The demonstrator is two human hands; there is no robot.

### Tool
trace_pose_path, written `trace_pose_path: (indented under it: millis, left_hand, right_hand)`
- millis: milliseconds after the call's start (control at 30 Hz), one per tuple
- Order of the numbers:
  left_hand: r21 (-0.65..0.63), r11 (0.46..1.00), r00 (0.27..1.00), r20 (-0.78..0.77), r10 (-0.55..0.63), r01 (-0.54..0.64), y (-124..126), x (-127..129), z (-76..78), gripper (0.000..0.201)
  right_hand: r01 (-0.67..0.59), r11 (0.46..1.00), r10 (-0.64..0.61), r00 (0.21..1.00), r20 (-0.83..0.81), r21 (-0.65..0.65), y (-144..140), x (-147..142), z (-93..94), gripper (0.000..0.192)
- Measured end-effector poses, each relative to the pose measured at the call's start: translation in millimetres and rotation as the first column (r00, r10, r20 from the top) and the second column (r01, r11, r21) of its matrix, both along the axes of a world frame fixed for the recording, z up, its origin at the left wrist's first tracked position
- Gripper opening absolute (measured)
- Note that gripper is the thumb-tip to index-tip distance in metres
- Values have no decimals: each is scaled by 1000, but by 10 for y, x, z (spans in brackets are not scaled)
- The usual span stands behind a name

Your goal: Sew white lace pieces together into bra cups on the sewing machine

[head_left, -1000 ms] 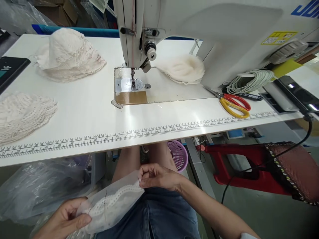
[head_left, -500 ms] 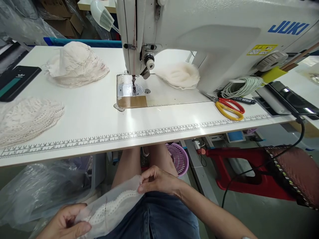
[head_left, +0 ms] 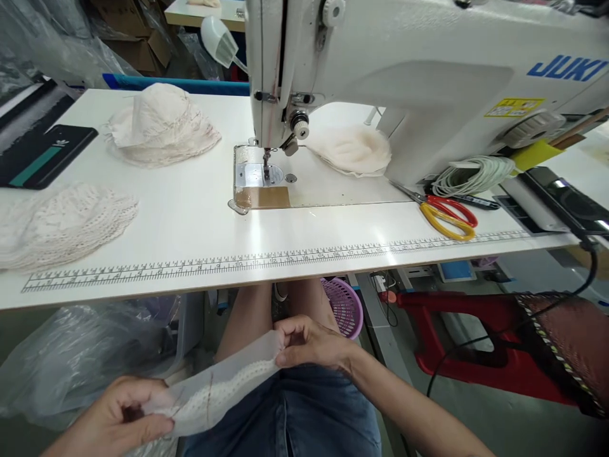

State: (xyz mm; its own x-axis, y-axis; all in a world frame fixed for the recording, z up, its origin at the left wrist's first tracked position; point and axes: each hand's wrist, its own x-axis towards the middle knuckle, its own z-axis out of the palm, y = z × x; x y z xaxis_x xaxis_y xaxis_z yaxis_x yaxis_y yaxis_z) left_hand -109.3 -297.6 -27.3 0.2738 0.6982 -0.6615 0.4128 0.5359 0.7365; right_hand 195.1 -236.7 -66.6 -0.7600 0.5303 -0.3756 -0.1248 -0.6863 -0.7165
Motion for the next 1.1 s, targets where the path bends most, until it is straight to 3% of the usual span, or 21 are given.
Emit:
trace_pose_path:
  millis: [233,367,567,800,900,967,1100]
  left_hand:
    - [-80,989,990,82,-116,122,258,269,133,11]
    - [-133,979,977,168,-132,155,354,374,142,10]
    - [-154,975,979,154,-135,159,408,426,213,8]
    - [-145,970,970,175,-170,196,450,493,233,10]
    - [-109,967,964,164,-209,229,478,541,230,9]
    - [-103,966,959,181,-218,239,492,558,235,9]
    - [-119,966,957,210,-200,228,511,562,226,10]
  right_hand:
    - [-28,1000,28,1000,-10,5,77,106,-22,33]
    - [-156,985,150,986,76,75,78,112,51,43]
    - [-242,929,203,966,160,281,77,24,41,29]
    - [-379,841,299,920,252,386,168,12,64,32]
    - [-373,798,292,927,236,474,159,-84,82,31]
    - [-345,801,284,939,196,490,156,-138,88,30]
    - [-319,861,290,948,132,397,178,-172,131,34]
